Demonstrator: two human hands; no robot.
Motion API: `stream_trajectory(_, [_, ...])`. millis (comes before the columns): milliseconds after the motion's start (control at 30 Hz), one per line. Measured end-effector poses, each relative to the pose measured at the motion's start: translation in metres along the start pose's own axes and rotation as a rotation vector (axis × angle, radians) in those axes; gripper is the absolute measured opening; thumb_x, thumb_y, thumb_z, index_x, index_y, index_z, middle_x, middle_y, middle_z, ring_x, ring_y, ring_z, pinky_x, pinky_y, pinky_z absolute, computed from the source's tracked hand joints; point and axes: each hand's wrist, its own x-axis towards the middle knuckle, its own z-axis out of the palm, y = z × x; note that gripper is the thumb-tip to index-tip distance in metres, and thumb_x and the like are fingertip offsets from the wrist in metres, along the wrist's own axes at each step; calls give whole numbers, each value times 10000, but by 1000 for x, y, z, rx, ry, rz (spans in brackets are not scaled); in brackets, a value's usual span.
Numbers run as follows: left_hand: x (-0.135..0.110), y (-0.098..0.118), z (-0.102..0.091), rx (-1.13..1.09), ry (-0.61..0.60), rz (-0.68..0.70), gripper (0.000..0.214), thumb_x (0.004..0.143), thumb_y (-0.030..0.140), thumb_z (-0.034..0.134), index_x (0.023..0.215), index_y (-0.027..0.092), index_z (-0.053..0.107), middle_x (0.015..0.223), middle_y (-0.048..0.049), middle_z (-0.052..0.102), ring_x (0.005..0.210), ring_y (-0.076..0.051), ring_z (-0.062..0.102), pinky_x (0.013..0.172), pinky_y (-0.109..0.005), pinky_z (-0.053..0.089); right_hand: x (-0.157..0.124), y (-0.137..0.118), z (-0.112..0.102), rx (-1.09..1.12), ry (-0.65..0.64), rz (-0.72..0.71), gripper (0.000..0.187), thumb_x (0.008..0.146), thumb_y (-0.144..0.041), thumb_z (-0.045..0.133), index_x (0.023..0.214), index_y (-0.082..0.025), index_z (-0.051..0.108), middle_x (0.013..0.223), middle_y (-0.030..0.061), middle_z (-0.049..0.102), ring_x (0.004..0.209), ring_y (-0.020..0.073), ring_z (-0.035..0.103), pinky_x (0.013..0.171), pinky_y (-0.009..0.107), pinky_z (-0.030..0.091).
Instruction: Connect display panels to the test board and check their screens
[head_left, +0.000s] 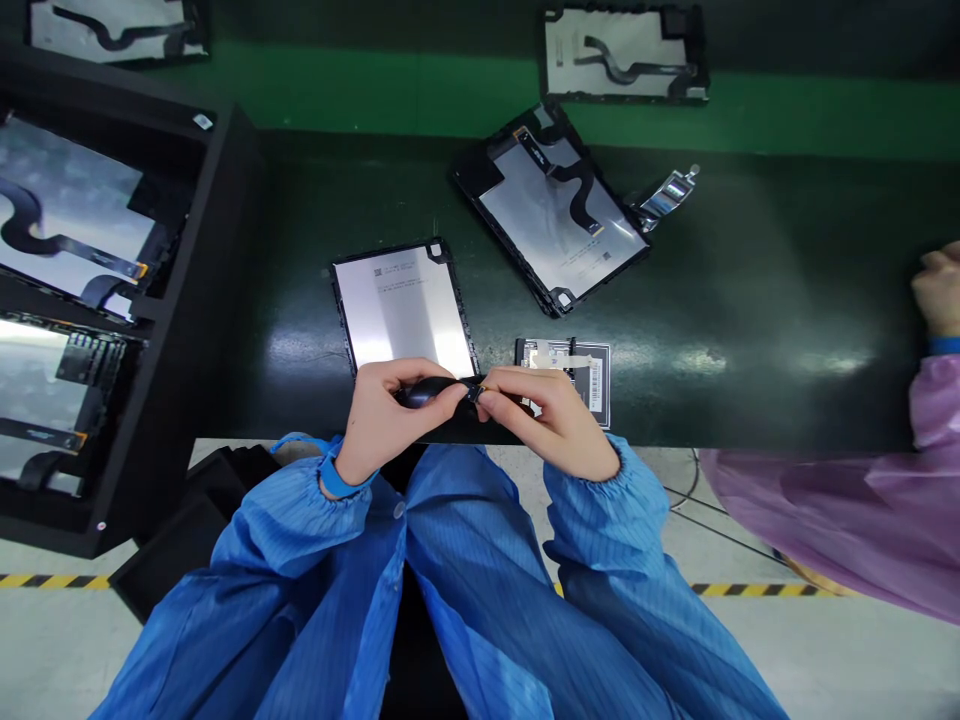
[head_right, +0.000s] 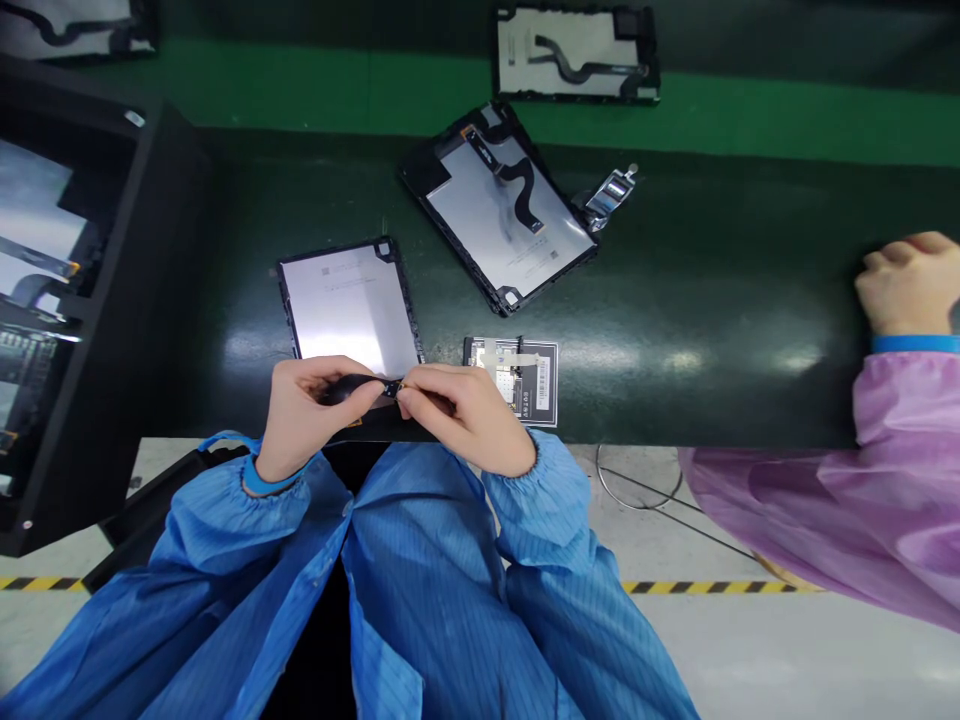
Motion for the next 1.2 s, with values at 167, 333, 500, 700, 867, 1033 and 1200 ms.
stream_trajectory(167, [0, 3, 3, -9, 5, 0, 98, 735, 226, 747, 654, 176, 724, 572, 13, 659, 504, -91, 551, 466, -191, 421, 1, 1, 1, -10, 15, -17, 310, 1008, -273, 463, 739, -185, 590, 669, -16, 554, 604, 101, 501, 595, 243, 362])
stream_trajectory(333, [-1, 3, 4, 6, 26, -5, 63, 715, 195, 741, 659, 172, 724, 584, 11, 673, 520, -99, 569, 483, -193, 441, 1, 1, -2, -12, -17, -50, 305, 1008, -275, 464, 745, -191, 594, 723, 7, 571, 676, 126, 536, 643, 258, 398])
stream_trajectory(500, [-2, 3, 5, 17, -11, 1, 59, 723, 203, 731, 670, 178, 738, 623, 3, 705, 564, -122, 617, 524, -211, 481, 3, 1, 1, 22, -15, -108, 250, 980, -239, 480, 787, -193, 633, 896, 53, 627, 846, 166, 603, 758, 299, 466])
stream_trajectory(700, [-2, 3, 3, 133, -32, 78, 85, 783, 239, 715, 724, 187, 745, 674, 1, 726, 610, -137, 648, 579, -230, 516, 6, 0, 16, 15, 208, -57, 276, 894, -147, 488, 632, -201, 557, 765, 37, 624, 753, 176, 579, 731, 339, 468])
stream_trajectory(867, [-20, -28, -39, 331, 73, 229, 387, 972, 340, 514, 1330, 236, 621, 1383, -71, 624, 1326, -238, 526, 1153, -416, 377, -26, 4, 22, -236, 522, -6, 253, 935, -293, 526, 1152, -231, 641, 1192, 123, 630, 1107, 294, 573, 911, 473, 487])
stream_trajectory(1033, [-35, -60, -63, 160, 405, 89, 351, 987, 342, 507, 1296, 234, 631, 1358, -78, 625, 1308, -232, 549, 1129, -394, 429, -33, 20, 74, -509, 141, -124, 492, 887, -341, 636, 1336, -154, 564, 1309, 139, 647, 1221, 299, 578, 1093, 495, 442])
stream_trajectory(1200, [-29, -59, -57, -87, 462, 40, 286, 931, 297, 601, 1201, 251, 683, 1332, -59, 645, 1311, -242, 556, 1136, -418, 431, -9, 33, 121, -811, 122, 50, 721, 891, -210, 584, 1518, 22, 314, 1586, 227, 325, 1497, 343, 290, 1232, 502, 291])
